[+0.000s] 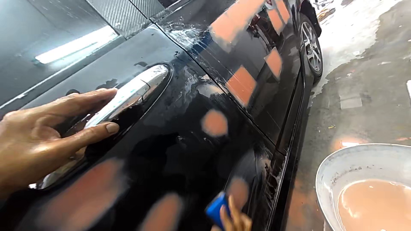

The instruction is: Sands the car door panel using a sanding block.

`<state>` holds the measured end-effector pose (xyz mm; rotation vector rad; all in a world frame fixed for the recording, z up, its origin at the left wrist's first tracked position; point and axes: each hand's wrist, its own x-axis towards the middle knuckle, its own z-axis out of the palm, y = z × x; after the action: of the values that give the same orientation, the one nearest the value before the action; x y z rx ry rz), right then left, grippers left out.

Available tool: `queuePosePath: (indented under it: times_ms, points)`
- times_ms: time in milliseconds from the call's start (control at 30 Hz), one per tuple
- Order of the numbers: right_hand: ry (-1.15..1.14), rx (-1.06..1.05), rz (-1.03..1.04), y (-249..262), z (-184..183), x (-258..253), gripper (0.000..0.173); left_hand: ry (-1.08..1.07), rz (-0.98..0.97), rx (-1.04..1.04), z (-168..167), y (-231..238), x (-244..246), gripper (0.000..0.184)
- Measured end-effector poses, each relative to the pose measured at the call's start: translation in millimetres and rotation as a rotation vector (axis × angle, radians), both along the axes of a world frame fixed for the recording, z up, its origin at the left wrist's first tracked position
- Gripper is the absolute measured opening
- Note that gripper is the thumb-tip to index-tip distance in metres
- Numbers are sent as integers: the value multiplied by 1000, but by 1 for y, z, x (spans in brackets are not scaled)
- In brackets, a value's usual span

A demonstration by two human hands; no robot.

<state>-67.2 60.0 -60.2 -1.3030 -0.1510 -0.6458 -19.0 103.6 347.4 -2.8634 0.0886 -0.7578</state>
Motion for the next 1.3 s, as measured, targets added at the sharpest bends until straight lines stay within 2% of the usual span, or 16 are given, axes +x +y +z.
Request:
queuePosePath:
  times_ms: [100,167,200,333,367,400,500,567,733,767,867,933,967,1067,1133,1300]
  points:
    - [42,45,-220,-18,19,109,43,-7,30,-22,-2,-3,-1,62]
    - [135,85,-245,-25,30,135,42,-15,56,-41,-2,-5,0,60]
    - [161,70,-227,-22,31,119,42,-6,67,-48,-2,-5,0,60]
    - [50,-66,-100,7,13,-6,46,-9,55,-50,-5,-12,2,61]
    - [27,-78,-82,7,8,-9,47,-10,43,-45,-6,-11,2,61]
    - [24,-83,-97,2,5,9,48,-11,35,-45,-6,-9,1,61]
    - [124,-1,-268,-20,9,117,45,5,42,7,0,-1,0,63]
    - [215,74,-281,-26,14,148,44,3,21,-6,0,-1,1,61]
    - [73,-2,-132,-1,13,29,46,-19,12,-74,-8,-14,2,59]
    - [58,-9,-141,-2,11,34,46,-23,-4,-60,-8,-10,2,59]
    - [69,46,-269,-16,14,114,45,-13,-28,-65,-8,-5,1,58]
    - [98,109,-271,-21,16,139,45,-12,-37,-83,-7,-4,3,58]
    - [104,113,-250,-18,14,127,44,-6,-23,-90,-7,-5,2,58]
    - [77,34,-189,-3,2,48,46,-10,32,-82,-7,-12,0,61]
    - [49,11,-155,-1,-6,37,46,-14,65,-52,-7,-16,1,60]
    - [126,102,-268,-35,9,175,41,-13,3,-79,-6,-5,2,58]
